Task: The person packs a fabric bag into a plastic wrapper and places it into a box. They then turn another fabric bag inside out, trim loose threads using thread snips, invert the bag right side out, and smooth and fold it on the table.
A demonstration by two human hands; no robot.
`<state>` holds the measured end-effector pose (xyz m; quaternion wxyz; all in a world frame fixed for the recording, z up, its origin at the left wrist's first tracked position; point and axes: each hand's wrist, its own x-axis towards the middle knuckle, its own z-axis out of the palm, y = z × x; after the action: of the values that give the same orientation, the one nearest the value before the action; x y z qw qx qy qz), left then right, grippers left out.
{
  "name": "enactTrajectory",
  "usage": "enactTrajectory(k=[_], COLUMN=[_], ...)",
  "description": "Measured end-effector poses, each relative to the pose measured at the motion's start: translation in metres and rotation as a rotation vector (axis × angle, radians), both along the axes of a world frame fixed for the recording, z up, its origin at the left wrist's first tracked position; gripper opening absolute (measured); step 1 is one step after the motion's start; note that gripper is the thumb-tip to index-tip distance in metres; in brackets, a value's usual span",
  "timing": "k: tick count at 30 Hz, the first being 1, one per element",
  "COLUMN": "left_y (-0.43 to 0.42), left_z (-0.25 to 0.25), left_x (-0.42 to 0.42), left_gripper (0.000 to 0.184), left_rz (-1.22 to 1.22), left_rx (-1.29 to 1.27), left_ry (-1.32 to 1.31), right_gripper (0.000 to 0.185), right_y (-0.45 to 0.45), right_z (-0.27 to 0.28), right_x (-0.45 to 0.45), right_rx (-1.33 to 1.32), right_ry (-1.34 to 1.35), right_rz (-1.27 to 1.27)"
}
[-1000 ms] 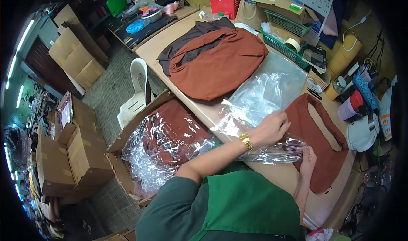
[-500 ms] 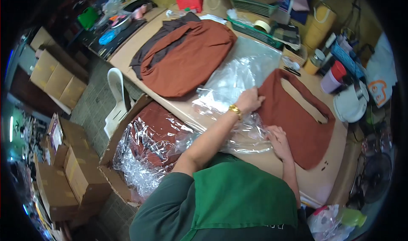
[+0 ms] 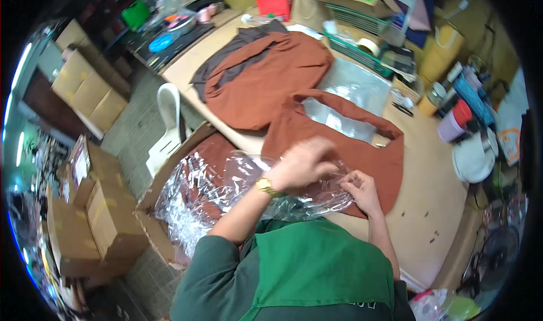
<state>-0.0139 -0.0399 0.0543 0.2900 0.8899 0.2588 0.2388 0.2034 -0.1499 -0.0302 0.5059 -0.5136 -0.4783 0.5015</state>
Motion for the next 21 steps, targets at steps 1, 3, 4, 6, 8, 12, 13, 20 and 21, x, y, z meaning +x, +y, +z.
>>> enactTrajectory(k=[1, 3, 4, 6, 8, 12, 13, 20, 21], left_y=[-0.007, -0.014, -0.014, -0.02, -0.018, -0.009, -0.009, 0.002, 0.004], left_z=[-0.02, -0.02, -0.016, 0.001, 0.005, -0.024, -0.028, 0.006, 0.007], left_x=[0.001, -0.009, -0.012, -0.018, -0.02, -0.01, -0.006, -0.01, -0.013], left_gripper=[0.057, 0.073, 0.073, 0.071, 0.064, 0.042, 0.042, 0.036, 0.038], left_rz=[0.009, 0.037, 0.094, 0.157, 0.163, 0.182, 0.185, 0.102, 0.146], left_rx=[-0.008, -0.052, -0.131, -0.129, -0.112, 0.016, 0.02, -0.104, -0.13], left_ry=[0.193, 0.418, 0.566, 0.754, 0.743, 0.265, 0.268, 0.186, 0.186], right_gripper=[0.004, 0.004, 0.005, 0.006, 0.01, 0.013, 0.013, 0.008, 0.008], right_y=[0.006, 0.017, 0.022, 0.033, 0.042, 0.056, 0.054, 0.011, 0.003], right_z=[-0.001, -0.002, -0.002, 0.0, 0.002, -0.004, 0.002, 0.052, 0.052], right_x=[-0.006, -0.005, -0.004, 0.002, 0.002, -0.013, -0.018, 0.013, 0.03], right_rx=[0.009, -0.052, -0.09, -0.116, -0.112, 0.048, 0.052, 0.201, 0.183], right_ry=[0.0, -0.056, 0.024, 0.002, -0.064, -0.099, -0.097, -0.302, -0.294], right_rz=[0.042, 0.128, 0.105, 0.155, 0.215, 0.165, 0.167, -0.343, -0.402])
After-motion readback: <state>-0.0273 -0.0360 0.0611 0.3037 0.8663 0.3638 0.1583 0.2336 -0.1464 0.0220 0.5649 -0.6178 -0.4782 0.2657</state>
